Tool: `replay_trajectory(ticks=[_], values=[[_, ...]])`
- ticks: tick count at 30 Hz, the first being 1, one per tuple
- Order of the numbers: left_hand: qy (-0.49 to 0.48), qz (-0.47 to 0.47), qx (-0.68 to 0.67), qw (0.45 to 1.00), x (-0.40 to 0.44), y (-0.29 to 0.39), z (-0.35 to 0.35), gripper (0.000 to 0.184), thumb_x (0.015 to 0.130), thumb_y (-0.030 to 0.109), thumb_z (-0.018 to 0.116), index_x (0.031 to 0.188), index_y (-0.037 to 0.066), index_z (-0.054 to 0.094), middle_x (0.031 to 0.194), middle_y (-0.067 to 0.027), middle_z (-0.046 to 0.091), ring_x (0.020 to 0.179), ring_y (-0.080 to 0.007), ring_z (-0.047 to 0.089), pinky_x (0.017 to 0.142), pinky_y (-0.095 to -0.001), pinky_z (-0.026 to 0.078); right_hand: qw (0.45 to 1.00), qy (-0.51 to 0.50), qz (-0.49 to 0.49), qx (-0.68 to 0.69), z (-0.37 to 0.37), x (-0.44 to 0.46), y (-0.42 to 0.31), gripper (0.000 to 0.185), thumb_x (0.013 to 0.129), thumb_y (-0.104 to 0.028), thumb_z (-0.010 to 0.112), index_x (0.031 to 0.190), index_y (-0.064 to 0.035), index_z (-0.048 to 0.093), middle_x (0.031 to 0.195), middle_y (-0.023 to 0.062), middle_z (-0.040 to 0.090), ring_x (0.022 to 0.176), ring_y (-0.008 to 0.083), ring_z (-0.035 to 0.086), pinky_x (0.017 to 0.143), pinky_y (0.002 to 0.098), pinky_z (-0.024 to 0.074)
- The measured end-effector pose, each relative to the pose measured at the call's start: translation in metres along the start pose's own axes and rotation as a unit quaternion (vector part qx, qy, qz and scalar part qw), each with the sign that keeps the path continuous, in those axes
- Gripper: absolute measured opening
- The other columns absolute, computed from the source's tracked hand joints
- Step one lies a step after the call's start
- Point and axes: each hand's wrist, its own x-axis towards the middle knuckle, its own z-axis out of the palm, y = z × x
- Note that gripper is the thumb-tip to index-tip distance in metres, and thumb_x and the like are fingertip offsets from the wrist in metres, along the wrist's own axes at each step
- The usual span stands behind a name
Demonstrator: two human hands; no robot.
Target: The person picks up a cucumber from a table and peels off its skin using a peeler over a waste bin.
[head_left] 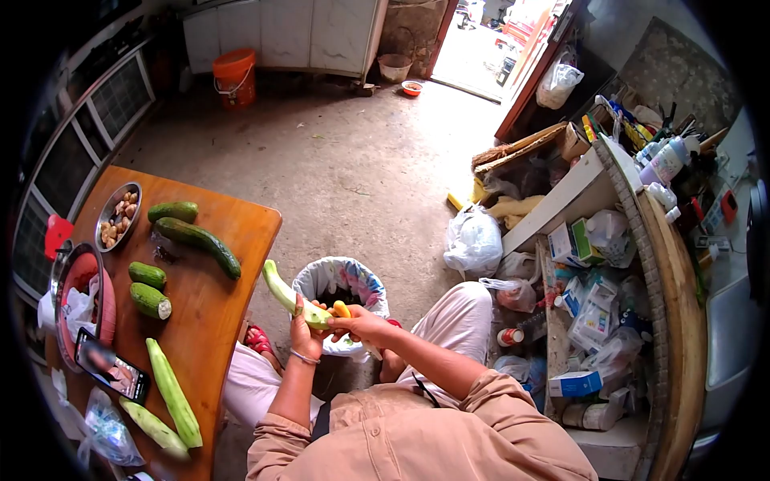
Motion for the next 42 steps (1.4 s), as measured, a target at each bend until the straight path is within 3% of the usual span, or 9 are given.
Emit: replay_trajectory(ticks=[3,9,13,17,21,29,35,37,42], values=[[-0.003,0.012,-0.001,1.000,0.008,0.000,-0.009,0.036,0.086,0.050,0.063,0.090,0.014,0.057,0.082,-0.0019,0.063,0.074,-0.0174,0.065,0.065,-0.0315,0.055,1.000,0.008,0.002,0.004,-0.002,0.005,0.001,0.026,0.089,-0.030,0.064,0.103,-0.0078,0.058,0.087,0.0043,0.070,0.073,0.0075,0.067,0.044,0.0173,0.0305],[-0.003,0.042,-0.015,0.999,0.024,-0.005,-0.021,0.034,0.085,0.038,0.069,0.097,0.009,0.054,0.085,-0.0022,0.059,0.081,-0.0180,0.063,0.072,-0.0339,0.055,0.995,0.046,0.066,0.057,0.004,0.006,-0.008,0.017,0.090,-0.024,0.058,0.098,-0.0095,0.059,0.085,0.0058,0.071,0.081,0.0112,0.070,0.043,0.0181,0.0279],[0.010,0.042,-0.056,0.998,0.017,-0.002,-0.007,0.026,0.091,0.035,0.060,0.089,0.009,0.054,0.079,-0.0035,0.058,0.077,-0.0184,0.060,0.077,-0.0339,0.052,0.985,0.050,0.110,0.126,-0.001,0.015,-0.003,0.023,0.089,-0.026,0.056,0.098,-0.0052,0.058,0.086,0.0106,0.071,0.081,0.0126,0.070,0.041,0.0165,0.0273],[0.003,0.022,-0.085,0.996,0.014,0.000,-0.007,0.025,0.089,0.034,0.064,0.086,0.010,0.055,0.078,-0.0019,0.058,0.074,-0.0176,0.060,0.075,-0.0332,0.053,0.974,0.028,0.125,0.188,-0.001,0.014,-0.007,0.028,0.091,-0.022,0.052,0.106,0.0007,0.056,0.098,0.0176,0.068,0.085,0.0163,0.070,0.036,0.0142,0.0295],[-0.010,0.016,-0.108,0.994,0.025,-0.005,-0.019,0.029,0.085,0.033,0.068,0.092,0.009,0.054,0.081,-0.0038,0.059,0.076,-0.0191,0.062,0.070,-0.0332,0.055,0.971,0.051,0.137,0.191,0.005,0.010,-0.016,0.028,0.091,-0.021,0.053,0.106,0.0023,0.054,0.097,0.0183,0.067,0.089,0.0207,0.070,0.035,0.0145,0.0317],[0.035,0.096,-0.026,0.994,0.017,-0.004,-0.004,0.033,0.083,0.029,0.071,0.099,0.010,0.050,0.082,-0.0026,0.057,0.071,-0.0153,0.062,0.062,-0.0302,0.055,0.988,0.050,0.133,0.055,0.003,0.017,-0.013,0.025,0.088,-0.024,0.056,0.102,-0.0026,0.057,0.089,0.0132,0.070,0.083,0.0184,0.071,0.042,0.0172,0.0349],[0.061,0.168,0.037,0.983,0.021,-0.010,-0.004,0.028,0.084,0.025,0.070,0.095,0.009,0.050,0.076,-0.0022,0.057,0.065,-0.0145,0.061,0.059,-0.0282,0.052,0.987,0.043,0.133,0.077,0.008,0.023,-0.002,0.022,0.089,-0.020,0.052,0.100,-0.0022,0.057,0.090,0.0115,0.069,0.077,0.0170,0.071,0.042,0.0179,0.0340],[0.067,0.174,0.050,0.981,0.021,-0.012,-0.004,0.030,0.084,0.025,0.070,0.097,0.008,0.049,0.076,-0.0024,0.057,0.064,-0.0143,0.061,0.059,-0.0279,0.051,0.992,0.090,0.080,0.044,0.014,0.027,0.008,0.021,0.089,-0.018,0.050,0.100,-0.0011,0.056,0.089,0.0103,0.068,0.075,0.0171,0.071,0.042,0.0183,0.0341],[0.114,0.214,0.053,0.969,0.021,-0.014,0.000,0.034,0.086,0.024,0.066,0.104,0.006,0.044,0.073,-0.0027,0.056,0.061,-0.0145,0.059,0.057,-0.0287,0.051,0.988,0.152,0.014,0.036,0.025,0.037,0.024,0.019,0.087,-0.013,0.051,0.097,0.0019,0.056,0.082,0.0100,0.064,0.057,0.0160,0.067,0.042,0.0258,0.0462]])
